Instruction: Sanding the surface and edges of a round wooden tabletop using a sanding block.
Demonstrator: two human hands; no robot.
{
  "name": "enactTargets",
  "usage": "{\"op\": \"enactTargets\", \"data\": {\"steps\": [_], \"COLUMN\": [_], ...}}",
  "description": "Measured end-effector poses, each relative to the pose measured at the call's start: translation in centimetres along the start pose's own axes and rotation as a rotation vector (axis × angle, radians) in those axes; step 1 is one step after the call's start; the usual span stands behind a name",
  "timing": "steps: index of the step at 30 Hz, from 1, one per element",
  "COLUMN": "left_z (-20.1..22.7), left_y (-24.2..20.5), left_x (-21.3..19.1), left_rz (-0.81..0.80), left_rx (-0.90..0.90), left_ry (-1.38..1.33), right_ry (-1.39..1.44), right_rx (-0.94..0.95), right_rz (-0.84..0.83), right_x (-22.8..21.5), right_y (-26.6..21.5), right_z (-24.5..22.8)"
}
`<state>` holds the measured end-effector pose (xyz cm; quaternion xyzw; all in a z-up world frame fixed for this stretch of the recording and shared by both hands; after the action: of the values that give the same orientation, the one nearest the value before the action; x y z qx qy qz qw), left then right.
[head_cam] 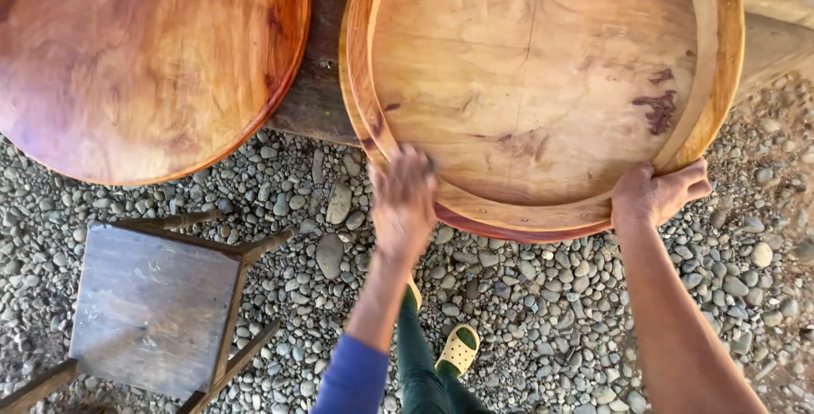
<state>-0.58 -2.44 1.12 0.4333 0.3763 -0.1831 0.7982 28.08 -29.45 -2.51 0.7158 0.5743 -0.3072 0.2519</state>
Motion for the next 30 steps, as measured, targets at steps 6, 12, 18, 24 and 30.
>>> {"op": "enactTargets", "data": {"steps": [6, 12, 18, 24, 30], "left_z": [-2.7, 0.3, -8.7, -3.7, -9.4], "left_y": [3.9, -2.2, 8.5, 3.8, 11.2], "left_x": [0.1, 0.0, 3.7, -0.9, 3.5], "left_rz": [-0.002, -0.009, -0.079, -0.083, -0.130], "left_rx": [-0.042, -0.051, -0.062, -0.117, -0.094], "left_ry": [0.083, 0.040, 0.213, 0.033, 0.102], "right_ry": [0.025, 0.033, 0.067, 0.034, 0.095], "right_rx": [0.037, -0.020, -0.040, 0.004, 0.057], "right_rz": [-0.027, 0.008, 0.021, 0.019, -0.041], "right_x": [-0.9, -0.6, -0.5, -0.5, -1.0], "right_y": [-0.6, -0.6, -0.3, -0.1, -1.0], "right_z": [-0.9, -0.4, 0.1, 0.2, -1.0]}}
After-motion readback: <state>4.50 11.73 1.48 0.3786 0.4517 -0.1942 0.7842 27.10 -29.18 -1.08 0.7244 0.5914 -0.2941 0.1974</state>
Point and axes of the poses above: each hand's wrist, its own y-axis towards the middle knuckle, its own x-axis out of the palm, z = x × y, the point moved 5 cm from there along y, towards the middle knuckle, and after that the axes turned 4 degrees about z, right-handed, at the moved point
